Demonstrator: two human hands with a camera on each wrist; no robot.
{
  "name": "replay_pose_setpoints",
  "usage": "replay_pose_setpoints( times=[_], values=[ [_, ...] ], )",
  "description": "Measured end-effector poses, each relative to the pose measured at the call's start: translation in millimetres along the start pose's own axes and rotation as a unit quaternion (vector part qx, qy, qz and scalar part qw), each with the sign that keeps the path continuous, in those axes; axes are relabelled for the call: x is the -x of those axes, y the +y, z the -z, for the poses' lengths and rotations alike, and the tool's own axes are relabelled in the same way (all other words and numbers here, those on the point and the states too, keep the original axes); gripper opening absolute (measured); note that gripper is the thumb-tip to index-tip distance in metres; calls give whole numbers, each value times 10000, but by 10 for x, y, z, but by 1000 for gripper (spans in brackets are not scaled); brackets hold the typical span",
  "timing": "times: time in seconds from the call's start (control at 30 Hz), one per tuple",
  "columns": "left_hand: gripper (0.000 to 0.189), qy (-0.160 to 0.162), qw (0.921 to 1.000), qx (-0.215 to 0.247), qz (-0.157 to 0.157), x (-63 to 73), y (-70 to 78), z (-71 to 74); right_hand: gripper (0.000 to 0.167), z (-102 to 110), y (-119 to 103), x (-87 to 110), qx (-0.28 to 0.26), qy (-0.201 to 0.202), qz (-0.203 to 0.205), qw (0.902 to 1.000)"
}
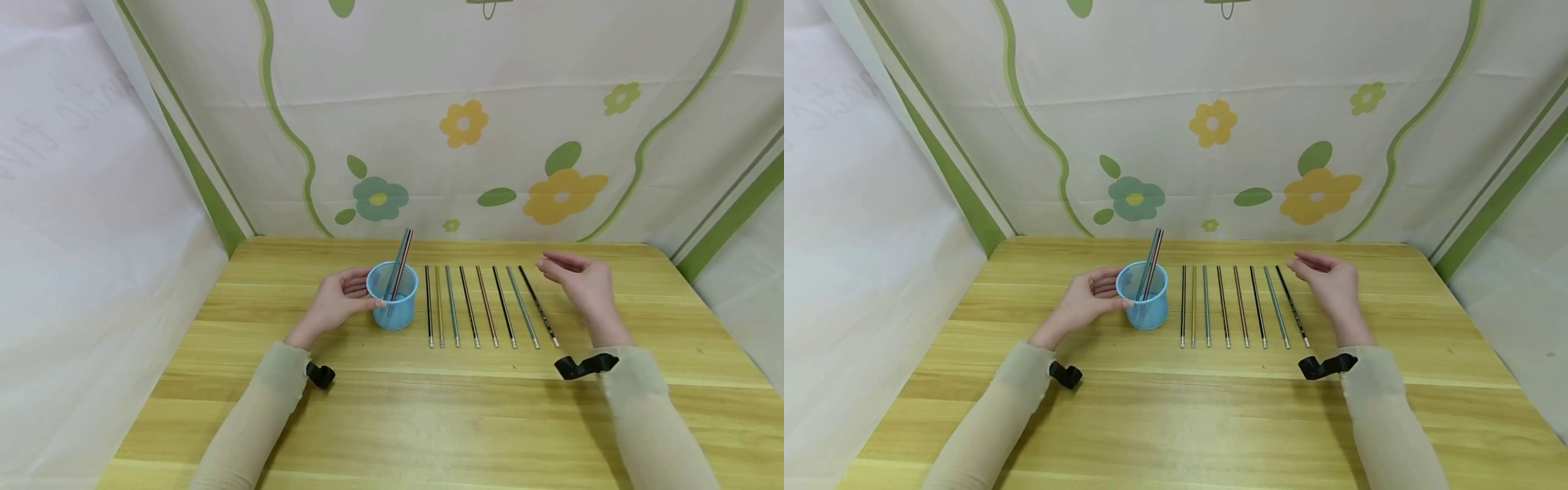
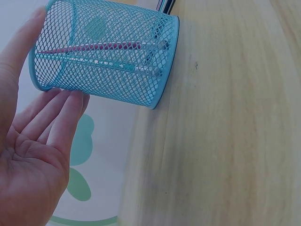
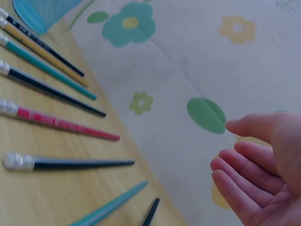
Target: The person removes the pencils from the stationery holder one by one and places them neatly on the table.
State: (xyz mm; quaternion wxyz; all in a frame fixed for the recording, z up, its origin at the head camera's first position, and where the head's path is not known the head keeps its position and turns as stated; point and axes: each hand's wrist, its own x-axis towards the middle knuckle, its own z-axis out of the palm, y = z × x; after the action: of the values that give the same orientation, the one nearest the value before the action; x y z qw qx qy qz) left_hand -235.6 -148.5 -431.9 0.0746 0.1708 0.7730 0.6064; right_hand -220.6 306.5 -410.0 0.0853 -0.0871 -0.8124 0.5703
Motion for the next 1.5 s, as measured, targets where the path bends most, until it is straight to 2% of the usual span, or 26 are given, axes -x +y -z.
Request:
replay_pose_setpoints(
  times=[0.3, 0.5, 0.8, 1.2, 1.5],
  values=[
    [69, 22, 10000, -32, -39, -7, -15, 0, 59, -371, -312, 166, 60, -406, 362, 9985],
    [71, 16, 10000, -33, -57, -11, -30, 4, 52, -720, -414, 219, -73, -829, 631, 9945],
    [70, -27, 10000, 42, -45, -18, -25, 8, 45, -1211, -541, 275, -200, -1397, 814, 9866],
    [69, 10, 10000, 23, -78, -20, -30, 5, 38, -1729, -590, 269, -425, -1641, 734, 9828],
    [68, 21, 10000, 11, -96, -18, -30, 8, 39, -1920, -589, 193, -503, -1754, 712, 9806]
  ],
)
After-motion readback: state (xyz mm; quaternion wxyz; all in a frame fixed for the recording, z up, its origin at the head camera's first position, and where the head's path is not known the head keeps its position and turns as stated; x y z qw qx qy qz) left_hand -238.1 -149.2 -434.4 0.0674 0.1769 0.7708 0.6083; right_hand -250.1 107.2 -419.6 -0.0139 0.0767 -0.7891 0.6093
